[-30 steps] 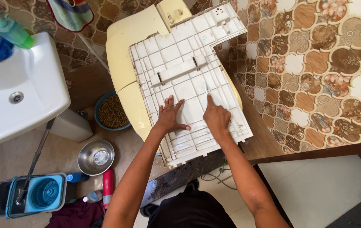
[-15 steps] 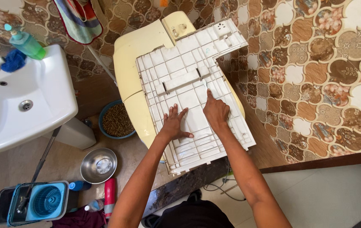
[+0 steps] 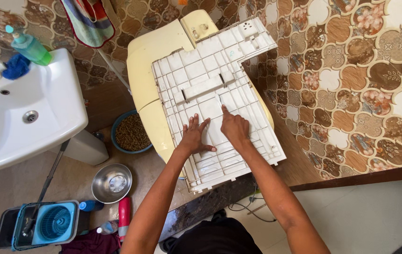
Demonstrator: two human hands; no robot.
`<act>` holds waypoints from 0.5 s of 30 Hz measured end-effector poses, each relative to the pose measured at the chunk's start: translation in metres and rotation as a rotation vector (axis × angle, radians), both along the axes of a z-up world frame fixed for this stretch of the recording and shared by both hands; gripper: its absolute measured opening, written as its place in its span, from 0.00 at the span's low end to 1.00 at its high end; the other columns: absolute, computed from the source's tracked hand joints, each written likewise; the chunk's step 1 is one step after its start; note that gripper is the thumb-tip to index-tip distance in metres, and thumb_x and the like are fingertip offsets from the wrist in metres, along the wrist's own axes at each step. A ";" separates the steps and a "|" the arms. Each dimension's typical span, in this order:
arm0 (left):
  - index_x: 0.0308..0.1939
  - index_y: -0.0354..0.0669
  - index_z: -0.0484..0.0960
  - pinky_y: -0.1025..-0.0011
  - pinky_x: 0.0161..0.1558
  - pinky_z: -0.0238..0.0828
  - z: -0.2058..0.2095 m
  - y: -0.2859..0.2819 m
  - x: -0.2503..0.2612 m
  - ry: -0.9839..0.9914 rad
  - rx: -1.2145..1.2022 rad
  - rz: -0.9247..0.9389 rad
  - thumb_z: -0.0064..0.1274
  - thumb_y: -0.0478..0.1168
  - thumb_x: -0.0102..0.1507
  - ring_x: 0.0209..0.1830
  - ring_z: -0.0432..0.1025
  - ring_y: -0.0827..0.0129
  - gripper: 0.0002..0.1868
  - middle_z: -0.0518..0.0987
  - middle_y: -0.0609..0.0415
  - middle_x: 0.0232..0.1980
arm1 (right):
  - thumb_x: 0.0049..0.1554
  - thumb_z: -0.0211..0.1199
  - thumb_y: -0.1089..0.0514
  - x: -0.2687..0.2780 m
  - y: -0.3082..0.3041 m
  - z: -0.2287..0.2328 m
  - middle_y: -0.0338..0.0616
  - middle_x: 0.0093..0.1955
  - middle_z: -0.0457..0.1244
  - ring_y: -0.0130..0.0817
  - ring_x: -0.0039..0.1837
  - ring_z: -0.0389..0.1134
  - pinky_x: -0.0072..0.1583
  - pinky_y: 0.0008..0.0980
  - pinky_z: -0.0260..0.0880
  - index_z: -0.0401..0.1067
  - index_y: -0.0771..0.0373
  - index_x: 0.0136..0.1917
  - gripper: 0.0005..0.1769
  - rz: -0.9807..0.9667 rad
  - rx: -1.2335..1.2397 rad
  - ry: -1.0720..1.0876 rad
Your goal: The person scrubs the top surface of a white plastic appliance lid with a toothbrush, moving systematically across the grid and edges. The person holds the lid steady with the left hand while brushing with the right hand.
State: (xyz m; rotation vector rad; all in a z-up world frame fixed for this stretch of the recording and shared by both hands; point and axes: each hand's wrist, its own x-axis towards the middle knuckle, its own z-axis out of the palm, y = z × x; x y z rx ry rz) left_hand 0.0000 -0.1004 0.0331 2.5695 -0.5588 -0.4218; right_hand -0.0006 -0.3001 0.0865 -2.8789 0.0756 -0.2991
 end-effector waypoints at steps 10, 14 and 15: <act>0.80 0.59 0.53 0.43 0.77 0.33 0.010 -0.001 -0.002 0.013 -0.034 0.025 0.72 0.72 0.35 0.84 0.31 0.43 0.74 0.38 0.36 0.83 | 0.60 0.51 0.59 -0.026 -0.016 0.001 0.52 0.25 0.65 0.48 0.27 0.67 0.32 0.49 0.65 0.69 0.53 0.72 0.27 -0.016 -0.043 0.019; 0.74 0.52 0.61 0.41 0.77 0.37 0.005 -0.013 0.003 -0.030 0.000 0.111 0.72 0.73 0.39 0.82 0.35 0.35 0.66 0.43 0.31 0.82 | 0.65 0.50 0.53 -0.051 -0.027 0.013 0.52 0.22 0.62 0.47 0.24 0.63 0.31 0.47 0.60 0.69 0.50 0.73 0.24 -0.082 0.035 0.051; 0.73 0.51 0.64 0.41 0.76 0.38 0.002 -0.020 0.005 -0.054 0.023 0.141 0.71 0.73 0.41 0.81 0.37 0.32 0.63 0.44 0.30 0.82 | 0.65 0.50 0.52 -0.056 -0.029 0.016 0.52 0.22 0.62 0.48 0.24 0.64 0.31 0.48 0.61 0.69 0.50 0.73 0.24 -0.077 0.039 0.055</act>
